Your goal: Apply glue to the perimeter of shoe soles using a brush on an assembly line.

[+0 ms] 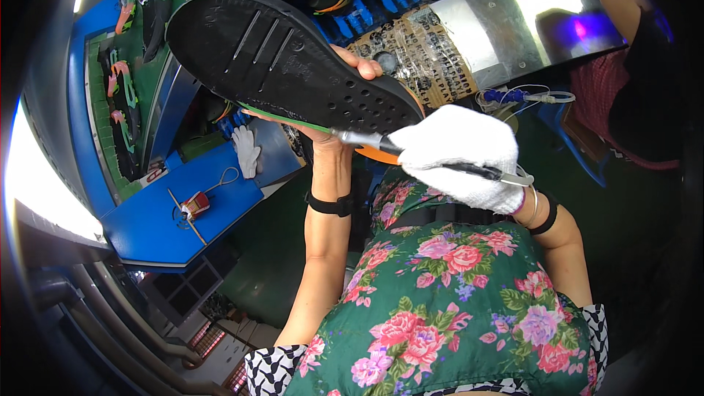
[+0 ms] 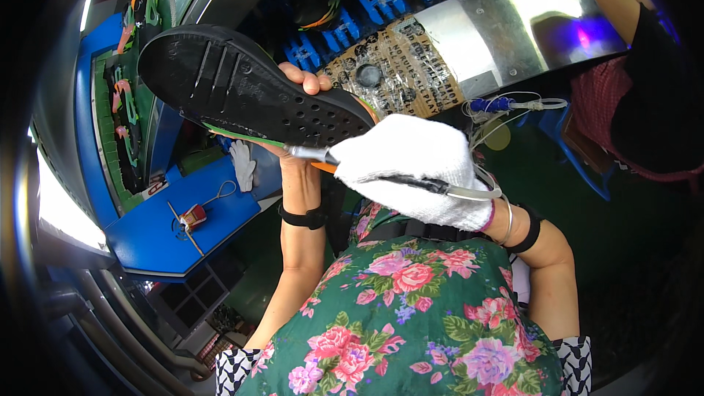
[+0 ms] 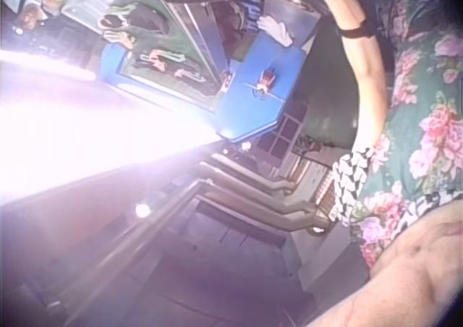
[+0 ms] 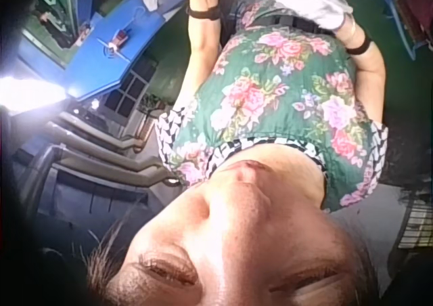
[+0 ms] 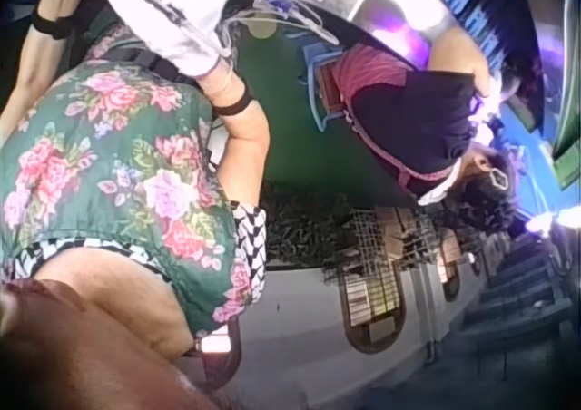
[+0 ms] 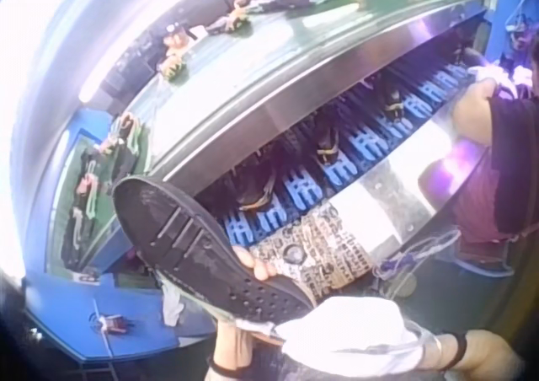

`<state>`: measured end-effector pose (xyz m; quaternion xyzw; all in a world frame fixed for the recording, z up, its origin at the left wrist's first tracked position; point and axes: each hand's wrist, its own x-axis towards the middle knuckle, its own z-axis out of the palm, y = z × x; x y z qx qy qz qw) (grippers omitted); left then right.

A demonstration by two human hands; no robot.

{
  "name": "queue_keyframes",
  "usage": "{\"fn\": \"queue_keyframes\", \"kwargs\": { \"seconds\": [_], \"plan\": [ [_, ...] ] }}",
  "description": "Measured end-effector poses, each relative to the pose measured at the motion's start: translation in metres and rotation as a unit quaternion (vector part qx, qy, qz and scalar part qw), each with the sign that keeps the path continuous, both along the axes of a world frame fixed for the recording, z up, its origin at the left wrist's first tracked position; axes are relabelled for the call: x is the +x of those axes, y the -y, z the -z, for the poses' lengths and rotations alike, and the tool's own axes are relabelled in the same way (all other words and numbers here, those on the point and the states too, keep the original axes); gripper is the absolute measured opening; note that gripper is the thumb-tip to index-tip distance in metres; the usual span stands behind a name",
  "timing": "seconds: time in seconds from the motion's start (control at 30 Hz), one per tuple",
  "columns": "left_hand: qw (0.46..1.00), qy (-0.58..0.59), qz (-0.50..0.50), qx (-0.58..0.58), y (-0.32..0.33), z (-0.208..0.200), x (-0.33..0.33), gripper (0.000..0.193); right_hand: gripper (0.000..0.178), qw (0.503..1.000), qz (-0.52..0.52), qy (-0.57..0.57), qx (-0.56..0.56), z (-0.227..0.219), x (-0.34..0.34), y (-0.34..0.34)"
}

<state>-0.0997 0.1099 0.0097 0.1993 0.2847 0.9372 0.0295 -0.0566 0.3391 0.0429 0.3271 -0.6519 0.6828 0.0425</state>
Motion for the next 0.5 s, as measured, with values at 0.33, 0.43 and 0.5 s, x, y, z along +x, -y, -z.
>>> {"fn": "queue_keyframes", "kwargs": {
  "seconds": [0.33, 0.43, 0.5],
  "plan": [
    [0.996, 0.030, -0.036, -0.071, 0.013, 0.005, -0.006, 0.098, 0.026, 1.000, 0.017, -0.007, 0.024, 0.003, -0.004, -0.004],
    [1.000, -0.011, -0.020, -0.019, 0.012, 0.004, -0.012, 0.114, 0.027, 0.998, 0.010, -0.056, 0.036, 0.003, 0.000, -0.001],
    [0.997, 0.003, -0.040, -0.059, 0.016, 0.004, -0.011, 0.108, 0.027, 0.996, -0.004, -0.079, 0.037, 0.002, -0.001, 0.001]
  ]
}}
